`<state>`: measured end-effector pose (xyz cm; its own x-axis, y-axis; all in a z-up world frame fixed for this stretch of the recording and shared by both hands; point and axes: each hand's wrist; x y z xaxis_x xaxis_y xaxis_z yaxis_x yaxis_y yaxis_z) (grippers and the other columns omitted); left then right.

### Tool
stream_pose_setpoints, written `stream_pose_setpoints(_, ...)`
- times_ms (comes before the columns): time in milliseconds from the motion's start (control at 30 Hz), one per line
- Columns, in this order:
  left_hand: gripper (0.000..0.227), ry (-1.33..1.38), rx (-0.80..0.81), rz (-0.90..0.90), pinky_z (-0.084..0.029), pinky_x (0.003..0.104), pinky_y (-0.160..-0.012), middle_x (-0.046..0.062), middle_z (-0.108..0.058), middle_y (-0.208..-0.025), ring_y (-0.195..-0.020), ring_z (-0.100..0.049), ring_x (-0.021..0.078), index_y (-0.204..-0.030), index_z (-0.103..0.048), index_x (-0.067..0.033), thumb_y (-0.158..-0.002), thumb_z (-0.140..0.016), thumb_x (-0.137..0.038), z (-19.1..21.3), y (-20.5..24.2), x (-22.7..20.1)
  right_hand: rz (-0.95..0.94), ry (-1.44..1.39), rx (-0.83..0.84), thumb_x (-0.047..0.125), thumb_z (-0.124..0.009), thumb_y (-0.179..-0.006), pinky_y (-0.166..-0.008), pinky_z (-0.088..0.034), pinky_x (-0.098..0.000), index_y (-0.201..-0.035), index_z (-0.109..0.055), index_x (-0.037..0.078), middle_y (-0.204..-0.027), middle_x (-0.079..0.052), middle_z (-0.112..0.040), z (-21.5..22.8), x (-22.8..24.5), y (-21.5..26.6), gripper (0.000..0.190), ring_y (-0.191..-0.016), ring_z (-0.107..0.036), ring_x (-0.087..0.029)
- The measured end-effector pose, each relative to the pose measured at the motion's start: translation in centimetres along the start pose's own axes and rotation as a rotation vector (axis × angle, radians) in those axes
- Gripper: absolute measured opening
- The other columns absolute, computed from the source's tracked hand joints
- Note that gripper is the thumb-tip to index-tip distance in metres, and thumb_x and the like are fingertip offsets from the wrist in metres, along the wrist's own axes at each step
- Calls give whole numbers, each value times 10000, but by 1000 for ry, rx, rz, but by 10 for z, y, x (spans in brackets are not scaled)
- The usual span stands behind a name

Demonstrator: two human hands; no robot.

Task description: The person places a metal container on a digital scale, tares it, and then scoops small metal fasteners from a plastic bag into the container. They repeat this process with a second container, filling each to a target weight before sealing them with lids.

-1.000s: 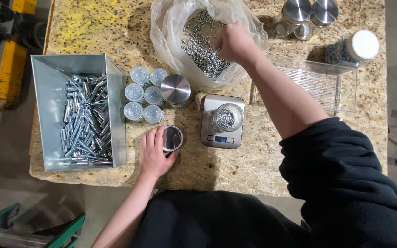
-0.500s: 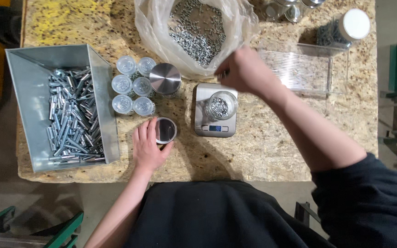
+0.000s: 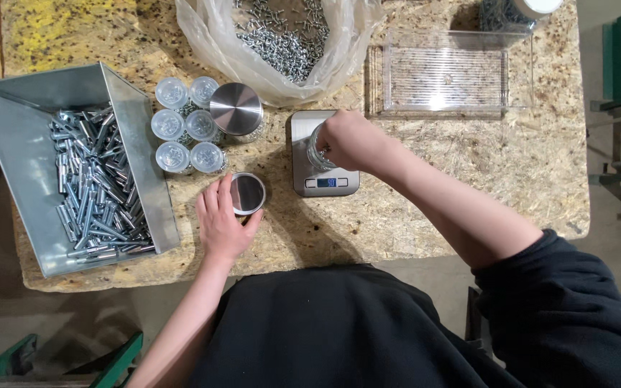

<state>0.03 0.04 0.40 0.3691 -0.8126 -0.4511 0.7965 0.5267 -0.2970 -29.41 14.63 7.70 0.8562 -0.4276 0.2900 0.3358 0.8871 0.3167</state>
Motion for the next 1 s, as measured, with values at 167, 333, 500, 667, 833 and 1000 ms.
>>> stream_pose_setpoints(167,937,15,-3,-5,-431,514,-1007,177,-554,-1259,-1119,-546,393,-1446,-546,-49,-652,-870,-427,0,0,1,3,48,-5,142,-786,-752,-685,-643,-473,-828,-826,226,-770,-106,-762,0,4,-6,121,-727,-751,-377)
stream_pose_setpoints(333,938,3,-18,-10,-430,511,-1007,175,-554,-1262,-1117,-547,393,-1443,-550,-49,-647,-873,-423,-2,1,2,-17,20,3,110,-796,-749,-698,-643,-492,-827,-827,214,-782,-140,-760,-3,4,-7,134,-746,-746,-416)
stream_pose_setpoints(500,948,15,-22,-6,-432,510,-1004,177,-556,-1265,-1114,-548,394,-1441,-553,-48,-626,-887,-399,-1,1,1,-14,66,4,139,-838,-736,-673,-649,-479,-821,-826,204,-769,-126,-754,-11,0,-8,108,-732,-751,-390)
stream_pose_setpoints(667,959,13,-30,-8,-435,509,-1003,174,-560,-1265,-1121,-554,394,-1426,-564,-49,-598,-896,-403,-1,2,2,-38,16,23,117,-818,-769,-734,-642,-482,-851,-830,179,-783,-145,-761,8,12,2,103,-775,-752,-401)
stream_pose_setpoints(833,958,18,22,26,-426,517,-1020,177,-550,-1284,-1138,-539,395,-1456,-537,-56,-633,-887,-399,0,2,2,-10,23,-3,150,-839,-751,-758,-643,-484,-859,-833,188,-792,-128,-766,18,16,7,115,-776,-756,-386)
stream_pose_setpoints(1000,921,46,120,84,-416,519,-1049,195,-563,-1283,-1148,-534,385,-1482,-523,-54,-689,-863,-375,8,-1,-3,-4,-9,-21,135,-814,-764,-766,-637,-520,-863,-829,170,-797,-159,-765,9,6,6,105,-789,-749,-419)
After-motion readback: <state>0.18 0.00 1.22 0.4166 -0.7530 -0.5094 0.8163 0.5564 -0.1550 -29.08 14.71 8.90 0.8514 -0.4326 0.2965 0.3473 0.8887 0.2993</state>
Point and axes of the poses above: each hand's wrist, its own y-axis away from the middle knuckle, its own z-axis out of the back of the hand, x = y × z
